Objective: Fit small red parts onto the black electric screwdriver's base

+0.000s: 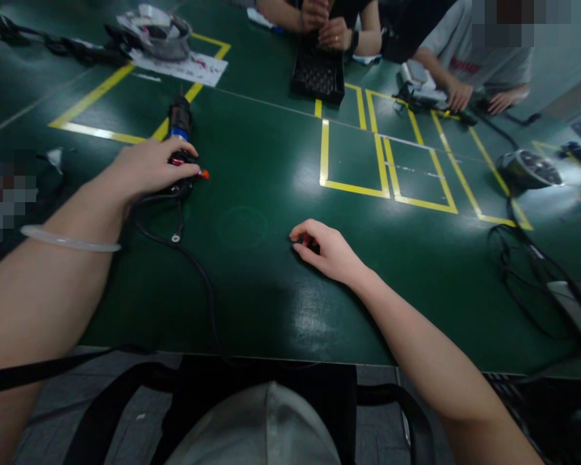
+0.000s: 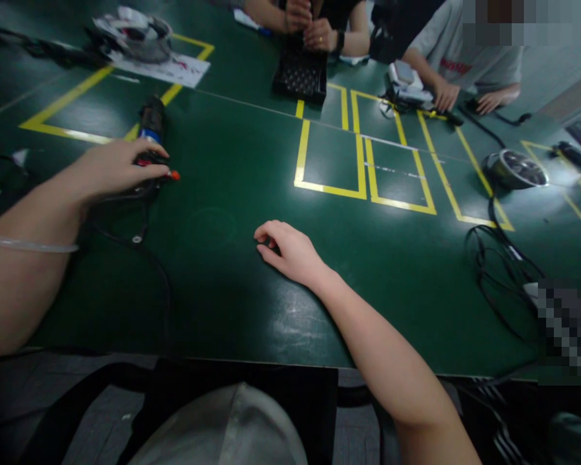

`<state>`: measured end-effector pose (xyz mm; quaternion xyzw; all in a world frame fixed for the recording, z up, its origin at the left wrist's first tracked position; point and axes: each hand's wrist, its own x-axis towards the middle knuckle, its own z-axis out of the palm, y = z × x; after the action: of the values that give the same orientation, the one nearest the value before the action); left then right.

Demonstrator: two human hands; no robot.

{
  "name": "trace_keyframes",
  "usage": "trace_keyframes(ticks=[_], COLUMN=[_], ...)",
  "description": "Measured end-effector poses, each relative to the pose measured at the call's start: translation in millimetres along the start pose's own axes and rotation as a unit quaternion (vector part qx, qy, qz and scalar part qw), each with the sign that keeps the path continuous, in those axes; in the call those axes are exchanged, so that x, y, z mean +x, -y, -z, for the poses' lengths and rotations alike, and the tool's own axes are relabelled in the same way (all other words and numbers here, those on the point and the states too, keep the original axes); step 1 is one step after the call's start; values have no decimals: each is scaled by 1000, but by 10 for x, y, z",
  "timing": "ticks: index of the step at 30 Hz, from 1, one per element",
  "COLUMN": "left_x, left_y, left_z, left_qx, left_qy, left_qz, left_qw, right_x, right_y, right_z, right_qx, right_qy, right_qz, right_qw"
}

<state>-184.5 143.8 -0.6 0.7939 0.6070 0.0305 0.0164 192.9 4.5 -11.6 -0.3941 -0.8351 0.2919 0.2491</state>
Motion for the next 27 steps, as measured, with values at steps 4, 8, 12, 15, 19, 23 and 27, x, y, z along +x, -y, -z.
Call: trace_keyframes(ticks=[4, 8, 12, 15, 19, 23, 27], left_x=[-143, -245, -356, -471, -615, -714, -741], left_y=[-481, -908, -1302, -1566, -1814, -1923, -1916], left_z=[87, 70, -6, -35, -48, -73, -76], left_qx=[10, 8, 0, -16, -34, -33, -39], left_qy=[21, 10, 3, 2, -1, -6, -6], left_qz=[12, -19, -29, -41, -74, -112, -157], left_qw=[1000, 1000, 1000, 999, 997, 993, 987], right_x=[-1, 2, 10, 14, 12, 15, 20], right_y=[5, 13, 18, 22, 45, 73, 66], right_z=[-4, -11, -25, -43, -85, -131, -128], right_qx=[-3, -16, -59, -95, -150, -193, -201], right_qy=[-4, -12, -32, -46, -47, -37, -26], right_qz=[0, 2, -7, -8, -9, -12, -6], right_qw=[1000, 1000, 998, 994, 987, 980, 979])
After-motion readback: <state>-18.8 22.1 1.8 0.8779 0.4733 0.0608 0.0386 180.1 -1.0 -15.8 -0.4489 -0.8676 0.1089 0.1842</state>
